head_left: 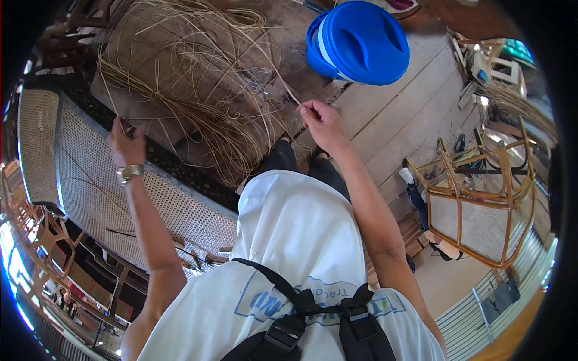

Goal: Weave and prepare rattan strips for a furniture frame in a workshop.

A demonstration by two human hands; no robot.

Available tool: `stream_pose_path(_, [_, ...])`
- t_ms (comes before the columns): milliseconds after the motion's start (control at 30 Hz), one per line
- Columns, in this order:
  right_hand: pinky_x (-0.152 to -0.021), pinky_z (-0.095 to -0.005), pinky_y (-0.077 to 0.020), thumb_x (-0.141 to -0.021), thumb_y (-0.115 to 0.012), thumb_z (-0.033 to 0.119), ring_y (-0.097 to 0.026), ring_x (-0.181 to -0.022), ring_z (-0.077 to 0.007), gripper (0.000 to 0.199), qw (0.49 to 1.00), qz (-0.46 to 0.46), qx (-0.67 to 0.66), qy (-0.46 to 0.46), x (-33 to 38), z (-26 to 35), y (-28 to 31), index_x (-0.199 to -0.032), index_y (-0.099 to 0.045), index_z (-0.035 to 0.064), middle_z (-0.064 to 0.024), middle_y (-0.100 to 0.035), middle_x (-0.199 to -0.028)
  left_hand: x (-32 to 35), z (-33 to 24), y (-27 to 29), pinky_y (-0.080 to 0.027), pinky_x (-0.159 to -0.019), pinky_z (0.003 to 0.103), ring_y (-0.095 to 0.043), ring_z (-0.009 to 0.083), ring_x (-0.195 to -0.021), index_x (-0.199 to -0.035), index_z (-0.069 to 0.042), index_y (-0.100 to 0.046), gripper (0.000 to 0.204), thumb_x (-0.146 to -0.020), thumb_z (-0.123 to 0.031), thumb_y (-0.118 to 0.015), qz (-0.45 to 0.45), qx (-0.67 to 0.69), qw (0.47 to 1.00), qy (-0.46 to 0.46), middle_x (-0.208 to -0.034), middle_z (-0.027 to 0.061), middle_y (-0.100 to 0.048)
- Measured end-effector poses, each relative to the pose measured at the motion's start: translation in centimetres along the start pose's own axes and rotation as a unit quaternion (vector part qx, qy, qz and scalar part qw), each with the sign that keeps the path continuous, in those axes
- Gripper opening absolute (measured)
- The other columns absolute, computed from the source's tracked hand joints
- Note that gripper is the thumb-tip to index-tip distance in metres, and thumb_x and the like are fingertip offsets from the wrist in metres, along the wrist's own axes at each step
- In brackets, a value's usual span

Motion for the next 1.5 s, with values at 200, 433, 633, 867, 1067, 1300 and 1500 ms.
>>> stream_pose_path(200, [-0.057,-0.0254,-0.0416,-0.094,-0.058,0.020,-0.051,-0.063,-0.0076,0.019,0.981,0.077,-0.154,-0.085,1.2,-0.8,-2.8,-0.096,-0.064,0.0024,-0.0016,-0.058,-0.070,10.8,-22.8,-12.8,-0.039,-0.051,0.019,-0.056,0.0033,-0.064,-0.106,-0.005,-0.068,0.032,-0.085,-0.028,-0.074,0.457,0.692,0.507,0.235,-0.094,0.0047,-0.071])
stream_pose_path(433, [-0.065,-0.0314,-0.0503,-0.091,-0.057,0.017,-0.064,-0.074,-0.0166,0.016,0.981,0.061,-0.086,-0.165,-0.3,-5.7,-3.2,-0.096,-0.065,0.0041,-0.0094,-0.067,-0.082,7.3,-24.3,-19.7,-0.032,-0.044,0.019,-0.045,0.0028,-0.051,-0.096,-0.006,-0.067,0.021,-0.086,-0.024,-0.073,0.400,0.695,0.553,0.226,-0.087,0.0039,-0.071])
stream_pose_path(633, [-0.074,-0.0434,-0.0518,-0.085,-0.056,0.011,-0.065,-0.087,-0.0361,0.016,0.976,-0.013,0.213,-0.032,-2.1,-6.3,-1.7,-0.096,-0.066,0.0105,-0.0137,-0.069,-0.095,3.8,-21.6,-24.8,-0.034,-0.042,0.021,-0.046,0.0049,-0.048,-0.097,-0.002,-0.065,0.026,-0.085,-0.024,-0.074,0.340,0.629,0.658,0.234,-0.080,0.0050,-0.071])
stream_pose_path(867, [-0.075,-0.0458,-0.0521,-0.085,-0.060,0.016,-0.065,-0.090,-0.0350,0.012,0.950,-0.063,0.304,-0.019,-1.8,-4.1,-1.5,-0.094,-0.066,0.0106,-0.0142,-0.068,-0.094,2.8,-22.3,-26.4,-0.038,-0.042,0.024,-0.048,0.0067,-0.047,-0.095,0.000,-0.065,0.020,-0.088,-0.018,-0.071,0.339,0.632,0.661,0.221,-0.080,0.0061,-0.072])
stream_pose_path(1067, [-0.074,-0.0456,-0.0512,-0.086,-0.058,0.014,-0.064,-0.086,-0.0366,0.011,0.947,-0.081,0.311,-0.011,-2.2,-4.8,-2.0,-0.094,-0.063,0.0072,-0.0168,-0.066,-0.092,2.7,-21.0,-27.5,-0.044,-0.048,0.027,-0.057,0.0120,-0.055,-0.103,-0.001,-0.065,0.033,-0.086,-0.028,-0.072,0.337,0.521,0.761,0.192,-0.081,0.0082,-0.072])
stream_pose_path(1300, [-0.073,-0.0472,-0.0519,-0.082,-0.060,0.010,-0.064,-0.085,-0.0376,0.018,0.907,-0.094,0.399,0.096,-1.7,-4.9,-3.1,-0.099,-0.060,0.0062,-0.0156,-0.063,-0.095,3.6,-18.2,-23.5,-0.049,-0.081,0.048,-0.064,0.0419,-0.092,-0.112,-0.004,-0.062,0.056,-0.088,-0.054,-0.057,0.210,0.287,0.915,0.192,-0.102,0.0202,-0.068])
stream_pose_path(1500, [-0.072,-0.0442,-0.0520,-0.079,-0.061,0.011,-0.066,-0.087,-0.0321,0.015,0.899,-0.073,0.425,0.080,-2.5,-4.6,-3.7,-0.094,-0.060,0.0078,-0.0120,-0.065,-0.093,7.6,-18.1,-16.5,-0.050,-0.082,0.047,-0.060,0.0417,-0.099,-0.105,-0.007,-0.066,0.046,-0.095,-0.047,-0.048,0.203,0.216,0.955,0.015,-0.106,0.0220,-0.063])
Point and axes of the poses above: each hand's wrist, its own x-axis away from the middle knuckle, its own y-axis out of the back of the hand, z = x × y, the point moved 8 cm from there along -x, towards the middle knuckle
